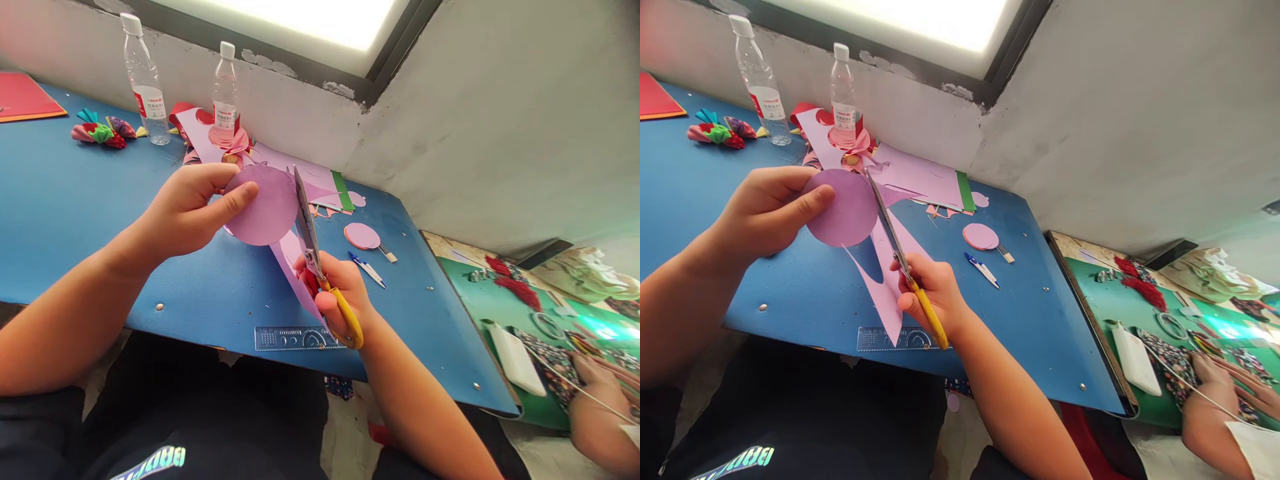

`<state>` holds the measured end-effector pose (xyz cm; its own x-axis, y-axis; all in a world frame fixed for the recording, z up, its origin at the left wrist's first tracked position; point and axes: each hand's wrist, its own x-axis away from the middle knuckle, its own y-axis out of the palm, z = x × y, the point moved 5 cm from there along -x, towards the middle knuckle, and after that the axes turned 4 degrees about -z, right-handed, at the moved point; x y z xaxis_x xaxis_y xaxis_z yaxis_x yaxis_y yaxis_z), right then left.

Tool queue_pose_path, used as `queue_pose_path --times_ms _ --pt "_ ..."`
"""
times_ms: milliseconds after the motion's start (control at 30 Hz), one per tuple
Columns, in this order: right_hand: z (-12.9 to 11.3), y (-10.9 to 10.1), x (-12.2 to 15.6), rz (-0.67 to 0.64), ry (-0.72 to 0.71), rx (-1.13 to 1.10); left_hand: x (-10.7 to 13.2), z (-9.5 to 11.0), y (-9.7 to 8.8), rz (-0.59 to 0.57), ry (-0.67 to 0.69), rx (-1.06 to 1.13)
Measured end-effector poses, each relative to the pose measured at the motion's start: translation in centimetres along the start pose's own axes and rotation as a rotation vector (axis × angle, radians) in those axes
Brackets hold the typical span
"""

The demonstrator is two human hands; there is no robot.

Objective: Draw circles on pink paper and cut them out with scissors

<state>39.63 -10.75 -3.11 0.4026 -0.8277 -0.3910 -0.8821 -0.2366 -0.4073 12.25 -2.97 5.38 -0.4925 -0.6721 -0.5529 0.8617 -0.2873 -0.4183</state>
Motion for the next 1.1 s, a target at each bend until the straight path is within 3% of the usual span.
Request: queue_pose_path --times_ms 433,1100 --pt "0.15 0.0 0.04 -0.011 0.011 0.004 0.02 0.37 -0.14 0.084 -0.05 -0.047" --pt "0.27 0.04 0.15 -0.014 0.027 -0.022 0.02 0.06 -0.57 0.099 0.011 -0.01"
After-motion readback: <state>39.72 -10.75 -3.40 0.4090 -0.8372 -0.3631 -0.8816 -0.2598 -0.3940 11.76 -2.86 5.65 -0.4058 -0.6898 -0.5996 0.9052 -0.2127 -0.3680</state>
